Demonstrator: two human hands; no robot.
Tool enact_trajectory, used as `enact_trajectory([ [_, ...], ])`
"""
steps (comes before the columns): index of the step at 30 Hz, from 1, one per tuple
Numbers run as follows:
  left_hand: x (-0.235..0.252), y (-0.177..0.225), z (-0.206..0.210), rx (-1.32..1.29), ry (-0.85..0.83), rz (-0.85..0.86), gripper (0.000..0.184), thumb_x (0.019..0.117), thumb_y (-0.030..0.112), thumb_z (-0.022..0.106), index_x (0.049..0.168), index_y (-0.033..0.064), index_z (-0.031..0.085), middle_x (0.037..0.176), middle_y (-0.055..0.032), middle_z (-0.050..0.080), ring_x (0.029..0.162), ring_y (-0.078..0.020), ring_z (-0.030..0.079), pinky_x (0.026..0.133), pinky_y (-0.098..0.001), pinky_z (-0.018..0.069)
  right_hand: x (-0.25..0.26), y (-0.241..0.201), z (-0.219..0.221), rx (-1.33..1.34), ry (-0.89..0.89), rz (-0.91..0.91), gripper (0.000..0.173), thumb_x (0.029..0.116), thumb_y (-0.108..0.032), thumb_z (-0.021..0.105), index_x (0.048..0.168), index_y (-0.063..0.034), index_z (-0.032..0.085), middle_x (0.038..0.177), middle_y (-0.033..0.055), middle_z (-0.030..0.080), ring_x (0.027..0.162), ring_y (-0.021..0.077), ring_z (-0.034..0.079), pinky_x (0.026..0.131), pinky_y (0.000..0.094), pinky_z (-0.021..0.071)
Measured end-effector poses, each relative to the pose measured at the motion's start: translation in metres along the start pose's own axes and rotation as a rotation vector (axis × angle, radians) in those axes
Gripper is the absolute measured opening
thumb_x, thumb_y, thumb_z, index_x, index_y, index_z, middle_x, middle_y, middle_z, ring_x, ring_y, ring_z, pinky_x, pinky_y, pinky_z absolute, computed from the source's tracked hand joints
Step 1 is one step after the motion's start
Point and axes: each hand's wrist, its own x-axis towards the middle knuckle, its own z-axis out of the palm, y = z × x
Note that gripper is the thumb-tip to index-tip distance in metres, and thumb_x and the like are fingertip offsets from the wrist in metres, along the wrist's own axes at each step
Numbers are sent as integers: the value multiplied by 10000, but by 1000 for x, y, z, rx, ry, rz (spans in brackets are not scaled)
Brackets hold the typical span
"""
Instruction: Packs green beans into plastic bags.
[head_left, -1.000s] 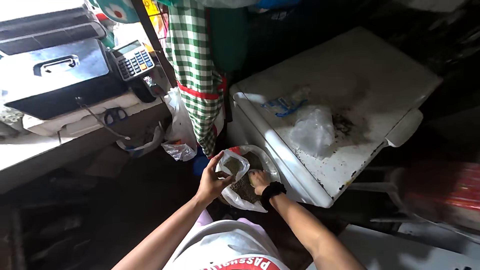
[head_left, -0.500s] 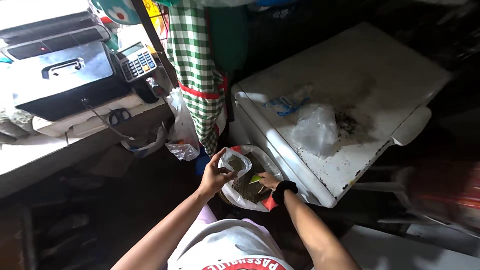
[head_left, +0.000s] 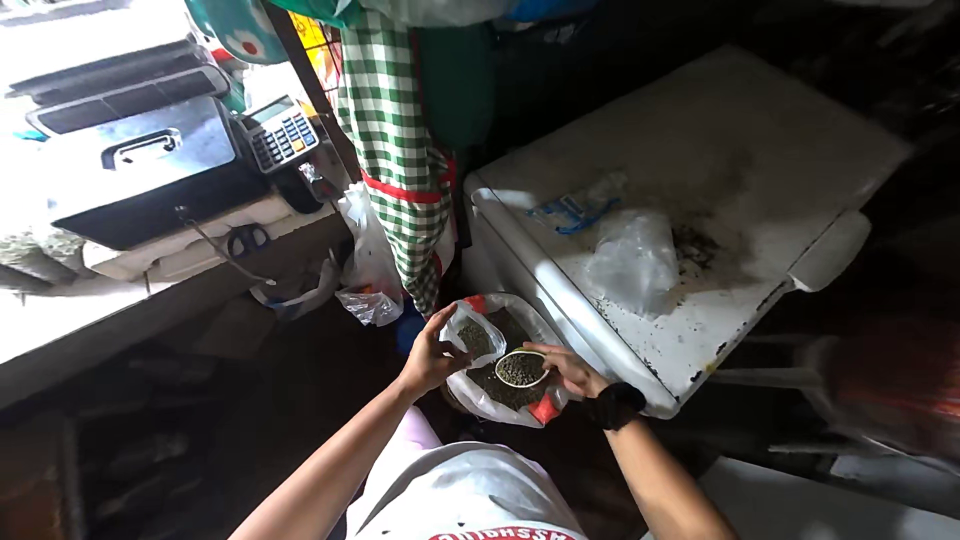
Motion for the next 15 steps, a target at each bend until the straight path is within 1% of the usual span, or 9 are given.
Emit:
enact_trajectory([
  [1,0,0,1,23,-17,-7,968,735,-110,801,1569,18,327,1612,-151,345,822,-143,721,729,-317,640,-11,-9,-2,-11,1,-30,596,933,19,330,1517,-17,441,1407,185,581,995,248,701,774,423,608],
  [5,0,1,8,78,-81,-23,959,747,-107,792,1575,29,326,1615,-180,324,812,-158,719,716,-326,636,-45,-50,-5,-27,51,-104,583,916,33,353,1479,-13,494,1393,165,606,1061,257,703,814,454,623],
  [7,-1,4,16,99,-107,-21,940,746,-98,791,1565,24,344,1608,-192,340,794,-166,722,710,-333,636,-55,-69,3,-32,93,-127,592,917,25,360,1495,-16,479,1450,161,562,1077,252,696,815,446,622],
  [9,0,8,27,96,-117,-16,934,742,-96,794,1561,24,361,1611,-198,339,781,-167,714,693,-334,628,-59,-81,19,-95,148,-194,578,927,15,430,1502,-7,472,1492,177,520,1099,240,691,815,414,626],
  [10,0,10,31,89,-116,-12,934,740,-94,798,1559,24,365,1608,-199,344,790,-168,712,689,-332,626,-58,-83,31,-192,191,-256,577,918,6,508,1495,8,478,1474,208,525,1113,238,683,838,388,622],
  [11,1,12,35,78,-112,-4,935,737,-91,803,1557,20,368,1602,-200,352,795,-166,710,684,-328,622,-55,-82,43,-346,251,-333,601,892,-27,606,1481,19,499,1421,242,552,1141,250,663,898,370,600],
  [12,1,13,37,70,-106,3,934,735,-86,807,1554,13,368,1596,-203,358,804,-165,716,688,-326,627,-52,-79,58,-516,318,-418,642,857,-70,689,1469,25,519,1370,275,573,1181,295,619,987,392,530],
  [13,1,14,38,57,-101,8,933,733,-82,815,1549,5,370,1587,-204,369,807,-162,719,693,-323,631,-48,-74,73,-658,386,-509,659,822,-88,742,1444,23,553,1322,291,587,1188,342,607,1026,426,507],
  [15,-2,12,36,38,-85,17,923,731,-61,844,1533,-5,389,1570,-199,396,827,-158,725,703,-317,634,-40,-58,100,-856,494,-737,646,752,5,755,1385,12,622,1275,310,603,1184,422,606,1027,487,516],
])
